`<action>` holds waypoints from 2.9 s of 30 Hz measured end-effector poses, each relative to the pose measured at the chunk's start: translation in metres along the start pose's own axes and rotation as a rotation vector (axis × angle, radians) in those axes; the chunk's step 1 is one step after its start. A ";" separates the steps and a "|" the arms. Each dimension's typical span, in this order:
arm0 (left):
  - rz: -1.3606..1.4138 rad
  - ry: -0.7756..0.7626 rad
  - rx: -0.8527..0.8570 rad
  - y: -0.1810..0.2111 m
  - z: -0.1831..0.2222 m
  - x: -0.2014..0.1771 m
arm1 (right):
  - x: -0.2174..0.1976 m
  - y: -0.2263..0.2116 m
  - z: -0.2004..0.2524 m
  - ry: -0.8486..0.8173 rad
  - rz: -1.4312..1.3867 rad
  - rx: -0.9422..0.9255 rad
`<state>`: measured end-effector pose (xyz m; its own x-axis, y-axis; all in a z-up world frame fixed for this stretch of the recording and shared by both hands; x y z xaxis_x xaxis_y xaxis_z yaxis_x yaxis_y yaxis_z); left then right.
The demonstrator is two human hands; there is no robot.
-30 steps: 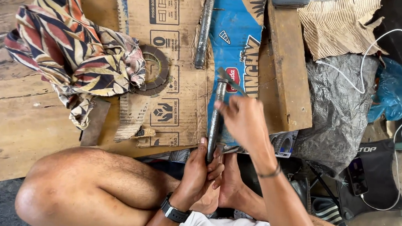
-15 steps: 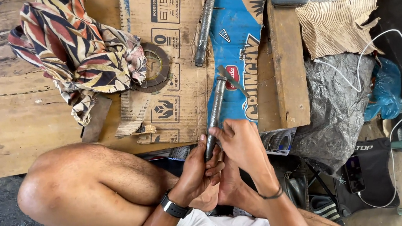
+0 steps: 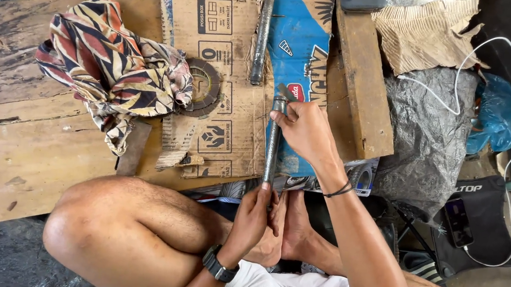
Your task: Manually sanding a metal rod with abrasive paper to smooth the surface and remove rust.
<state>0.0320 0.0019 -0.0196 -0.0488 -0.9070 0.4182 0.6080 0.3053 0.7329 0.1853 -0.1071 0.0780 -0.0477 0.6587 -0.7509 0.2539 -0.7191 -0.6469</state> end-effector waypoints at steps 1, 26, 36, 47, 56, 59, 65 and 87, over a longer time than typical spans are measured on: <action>-0.002 0.003 -0.003 -0.002 0.002 0.000 | 0.002 -0.001 0.004 -0.001 -0.004 0.002; 0.293 -0.157 -0.088 -0.015 -0.008 0.000 | 0.020 -0.006 0.049 -0.224 -0.080 0.135; 0.426 -0.295 -0.098 -0.013 -0.008 0.006 | -0.001 -0.001 -0.005 -0.023 -0.010 0.010; 0.184 0.071 -0.192 0.003 -0.002 -0.005 | 0.005 -0.009 -0.004 -0.039 -0.016 -0.003; 0.333 0.032 -0.185 -0.005 -0.007 -0.009 | 0.022 -0.031 0.070 -0.198 0.003 0.022; 0.282 0.029 -0.146 -0.005 -0.009 -0.008 | 0.016 -0.034 0.072 -0.139 -0.034 0.056; 0.216 0.029 -0.160 -0.001 -0.008 -0.007 | 0.015 -0.015 0.004 -0.079 0.004 0.026; 0.216 -0.006 -0.152 0.002 -0.004 -0.005 | 0.009 -0.026 0.010 0.053 0.057 -0.010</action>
<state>0.0363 0.0063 -0.0225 0.0905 -0.8236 0.5599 0.7171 0.4440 0.5372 0.1685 -0.0848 0.0871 0.0185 0.6281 -0.7779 0.2648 -0.7533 -0.6020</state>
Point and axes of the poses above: each hand's wrist, its own z-axis away from the middle knuckle, its own x-axis out of the palm, y = z × x, the point moved 6 cm from there along -z, towards the middle knuckle, and after that the axes turned 15 degrees about -x, right-handed, at the moved point
